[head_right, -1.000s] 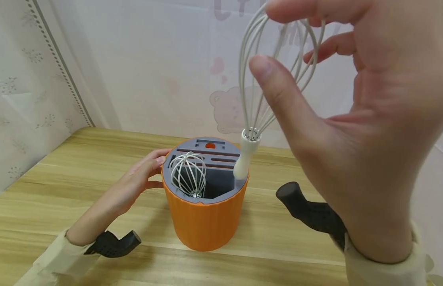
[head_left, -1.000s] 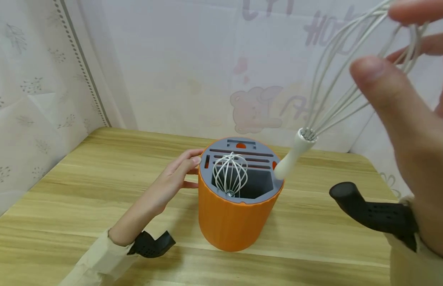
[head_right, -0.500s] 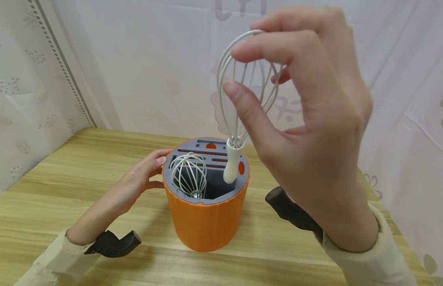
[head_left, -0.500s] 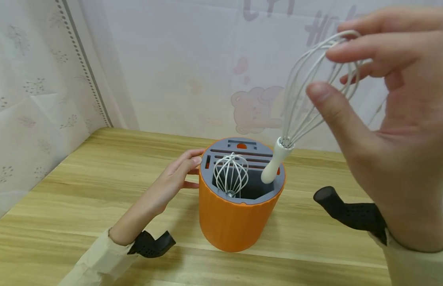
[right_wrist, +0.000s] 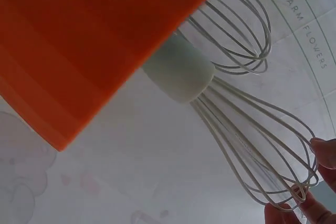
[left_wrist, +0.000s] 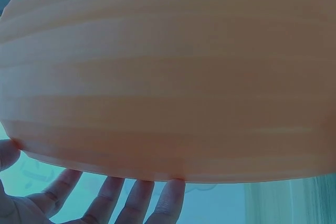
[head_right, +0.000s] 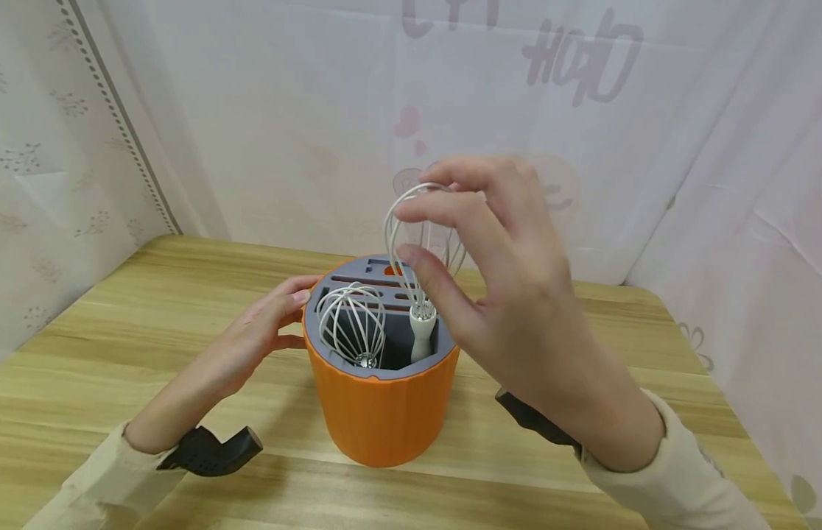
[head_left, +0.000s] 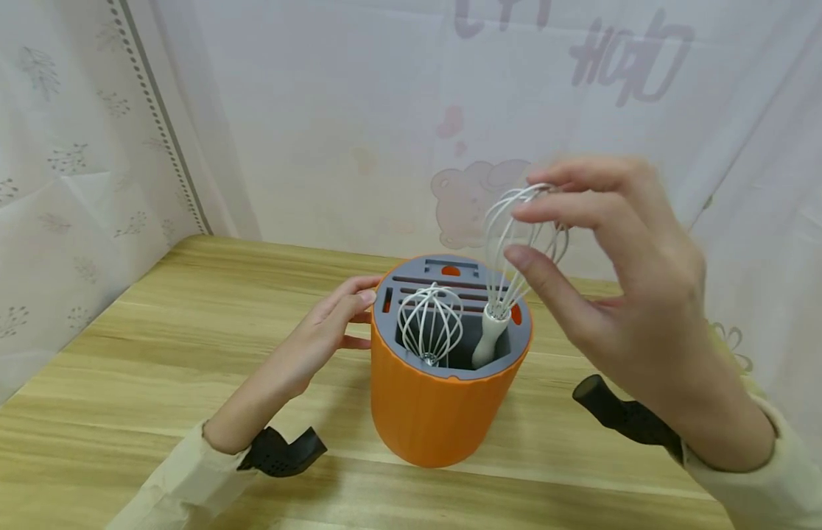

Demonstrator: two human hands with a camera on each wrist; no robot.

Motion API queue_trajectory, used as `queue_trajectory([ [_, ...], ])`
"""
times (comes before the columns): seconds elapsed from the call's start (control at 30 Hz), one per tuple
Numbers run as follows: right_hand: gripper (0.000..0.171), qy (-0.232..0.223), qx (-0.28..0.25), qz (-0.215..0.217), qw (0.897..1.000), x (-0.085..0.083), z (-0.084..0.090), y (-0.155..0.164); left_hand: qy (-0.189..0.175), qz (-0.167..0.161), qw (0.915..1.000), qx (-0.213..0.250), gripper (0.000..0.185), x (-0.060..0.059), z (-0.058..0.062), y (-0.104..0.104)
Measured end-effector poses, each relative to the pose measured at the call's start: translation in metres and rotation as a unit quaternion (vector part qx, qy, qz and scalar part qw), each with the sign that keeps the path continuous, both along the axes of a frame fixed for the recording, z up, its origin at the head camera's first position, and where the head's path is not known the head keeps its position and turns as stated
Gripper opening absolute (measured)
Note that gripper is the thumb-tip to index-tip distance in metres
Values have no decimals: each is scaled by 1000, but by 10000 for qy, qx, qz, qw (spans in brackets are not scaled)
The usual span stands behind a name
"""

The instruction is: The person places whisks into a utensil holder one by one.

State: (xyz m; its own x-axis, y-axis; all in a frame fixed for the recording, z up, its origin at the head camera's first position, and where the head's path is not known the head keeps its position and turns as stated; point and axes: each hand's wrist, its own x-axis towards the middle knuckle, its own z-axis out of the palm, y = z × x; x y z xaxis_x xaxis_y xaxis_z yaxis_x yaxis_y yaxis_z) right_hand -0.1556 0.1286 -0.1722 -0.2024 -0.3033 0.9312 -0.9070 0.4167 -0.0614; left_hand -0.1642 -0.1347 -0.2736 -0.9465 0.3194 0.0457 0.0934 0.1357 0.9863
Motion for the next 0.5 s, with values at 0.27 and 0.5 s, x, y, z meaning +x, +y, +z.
queue_trajectory([
  [0.27, 40, -44, 774, 81, 9970, -2, -20, 4, 10, 0, 10000, -48, 41, 0, 0, -1],
  [0.5, 44, -180, 1128, 185, 9933, 0, -35, 7, 13, -32, 10000, -47, 41, 0, 1, -2],
])
